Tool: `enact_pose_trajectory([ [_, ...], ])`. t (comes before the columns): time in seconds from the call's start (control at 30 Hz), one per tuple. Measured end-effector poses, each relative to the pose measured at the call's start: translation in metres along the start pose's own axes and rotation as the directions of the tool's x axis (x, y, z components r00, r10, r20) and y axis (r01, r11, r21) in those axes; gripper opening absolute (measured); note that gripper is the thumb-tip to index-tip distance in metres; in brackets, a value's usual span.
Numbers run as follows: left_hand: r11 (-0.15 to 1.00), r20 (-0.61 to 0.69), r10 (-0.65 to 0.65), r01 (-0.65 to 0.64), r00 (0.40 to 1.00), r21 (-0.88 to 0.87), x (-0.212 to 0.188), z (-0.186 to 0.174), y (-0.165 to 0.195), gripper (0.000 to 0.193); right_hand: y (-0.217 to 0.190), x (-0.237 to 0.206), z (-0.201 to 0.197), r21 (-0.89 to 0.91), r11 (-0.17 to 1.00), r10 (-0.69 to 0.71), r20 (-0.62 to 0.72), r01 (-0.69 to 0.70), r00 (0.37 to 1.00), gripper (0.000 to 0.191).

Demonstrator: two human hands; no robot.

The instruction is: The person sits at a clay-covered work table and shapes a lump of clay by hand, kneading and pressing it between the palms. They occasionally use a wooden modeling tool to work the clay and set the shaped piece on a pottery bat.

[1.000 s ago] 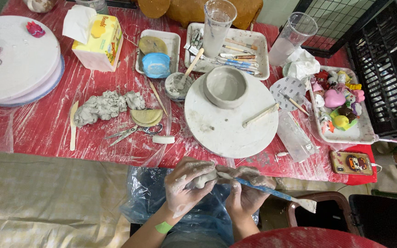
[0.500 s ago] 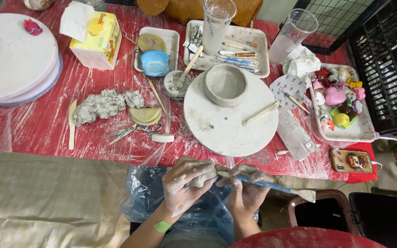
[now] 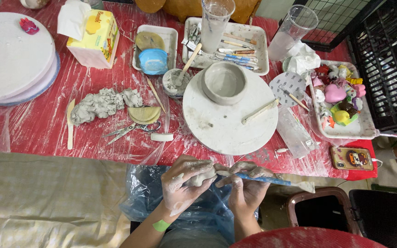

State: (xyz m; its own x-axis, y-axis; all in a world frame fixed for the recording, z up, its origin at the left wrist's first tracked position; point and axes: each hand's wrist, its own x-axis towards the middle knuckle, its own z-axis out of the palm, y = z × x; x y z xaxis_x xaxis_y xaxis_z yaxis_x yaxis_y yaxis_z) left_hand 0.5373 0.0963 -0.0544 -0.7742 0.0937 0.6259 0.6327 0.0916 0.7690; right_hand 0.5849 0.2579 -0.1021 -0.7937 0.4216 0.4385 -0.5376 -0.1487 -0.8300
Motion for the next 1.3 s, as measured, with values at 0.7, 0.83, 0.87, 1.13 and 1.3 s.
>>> enact_pose_trajectory([
  [0.7,0.869,0.122,-0.306,0.329,0.944,-0.368,-0.014,-0.002,-0.034,0.034,-0.013,0.052,-0.037,-0.610,0.780,0.289,0.154,-0.139,0.945,0.047],
  [0.83,0.989,0.118,-0.150,0.148,0.982,0.024,0.005,-0.015,-0.064,0.036,-0.019,0.063,-0.044,-0.912,0.406,0.398,0.115,-0.062,0.910,0.056],
  [0.87,0.987,0.133,-0.115,0.099,0.984,0.126,0.014,-0.019,-0.074,0.035,-0.022,0.064,-0.046,-0.938,0.339,0.429,0.085,-0.073,0.899,0.059],
  [1.13,0.914,0.403,-0.151,-0.027,0.903,0.404,0.082,-0.024,-0.131,0.031,-0.005,0.078,-0.034,-0.999,0.051,0.367,0.028,0.009,0.930,0.038],
  [1.3,0.914,0.435,-0.135,-0.057,0.890,0.401,0.080,-0.023,-0.136,0.034,0.010,0.086,-0.004,-0.993,-0.069,0.055,0.089,0.093,0.994,0.032],
])
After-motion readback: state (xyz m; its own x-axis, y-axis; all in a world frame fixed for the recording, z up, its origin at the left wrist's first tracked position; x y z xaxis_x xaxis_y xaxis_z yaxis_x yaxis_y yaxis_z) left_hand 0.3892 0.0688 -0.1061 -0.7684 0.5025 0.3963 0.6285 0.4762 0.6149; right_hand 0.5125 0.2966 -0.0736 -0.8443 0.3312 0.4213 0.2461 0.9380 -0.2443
